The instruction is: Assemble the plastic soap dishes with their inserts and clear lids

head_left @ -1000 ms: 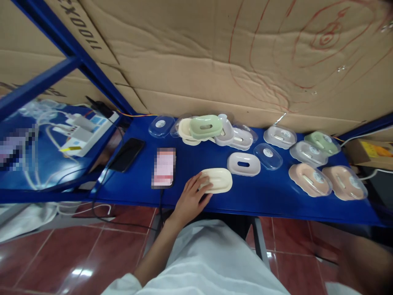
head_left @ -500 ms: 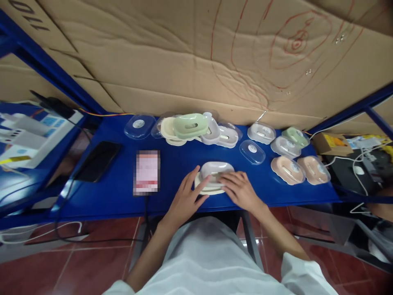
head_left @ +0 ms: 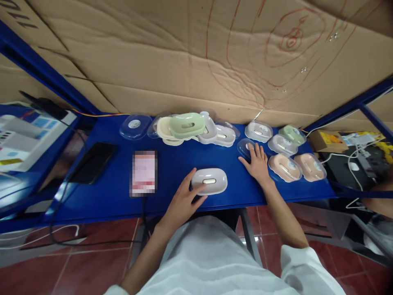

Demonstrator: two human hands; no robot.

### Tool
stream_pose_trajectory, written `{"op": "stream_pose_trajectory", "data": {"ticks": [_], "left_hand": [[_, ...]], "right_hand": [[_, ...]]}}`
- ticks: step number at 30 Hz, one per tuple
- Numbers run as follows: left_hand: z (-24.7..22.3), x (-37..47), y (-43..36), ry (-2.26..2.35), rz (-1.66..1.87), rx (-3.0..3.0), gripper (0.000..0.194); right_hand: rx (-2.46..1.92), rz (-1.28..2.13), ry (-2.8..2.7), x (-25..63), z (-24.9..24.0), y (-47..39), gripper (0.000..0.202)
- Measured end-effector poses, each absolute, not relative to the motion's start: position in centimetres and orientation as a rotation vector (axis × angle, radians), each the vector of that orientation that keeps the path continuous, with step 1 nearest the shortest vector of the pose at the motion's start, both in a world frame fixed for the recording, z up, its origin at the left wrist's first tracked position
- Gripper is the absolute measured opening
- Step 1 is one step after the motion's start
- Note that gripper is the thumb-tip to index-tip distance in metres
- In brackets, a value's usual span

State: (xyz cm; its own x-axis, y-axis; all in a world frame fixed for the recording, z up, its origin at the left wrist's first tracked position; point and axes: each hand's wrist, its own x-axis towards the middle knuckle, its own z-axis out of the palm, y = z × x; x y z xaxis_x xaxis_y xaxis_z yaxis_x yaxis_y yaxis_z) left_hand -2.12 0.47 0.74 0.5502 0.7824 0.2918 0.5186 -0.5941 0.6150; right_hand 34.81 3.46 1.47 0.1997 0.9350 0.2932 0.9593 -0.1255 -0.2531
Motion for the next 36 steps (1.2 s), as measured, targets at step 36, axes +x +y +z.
{"op": "stream_pose_trajectory", "data": {"ticks": [36], "left_hand": [[0.9,-1.8,0.4,1.088,0.794,2.003,0.044]], "right_hand": [[-1.831,-0.331,-2.101,46.4,7.6,11.1,0.054]]}}
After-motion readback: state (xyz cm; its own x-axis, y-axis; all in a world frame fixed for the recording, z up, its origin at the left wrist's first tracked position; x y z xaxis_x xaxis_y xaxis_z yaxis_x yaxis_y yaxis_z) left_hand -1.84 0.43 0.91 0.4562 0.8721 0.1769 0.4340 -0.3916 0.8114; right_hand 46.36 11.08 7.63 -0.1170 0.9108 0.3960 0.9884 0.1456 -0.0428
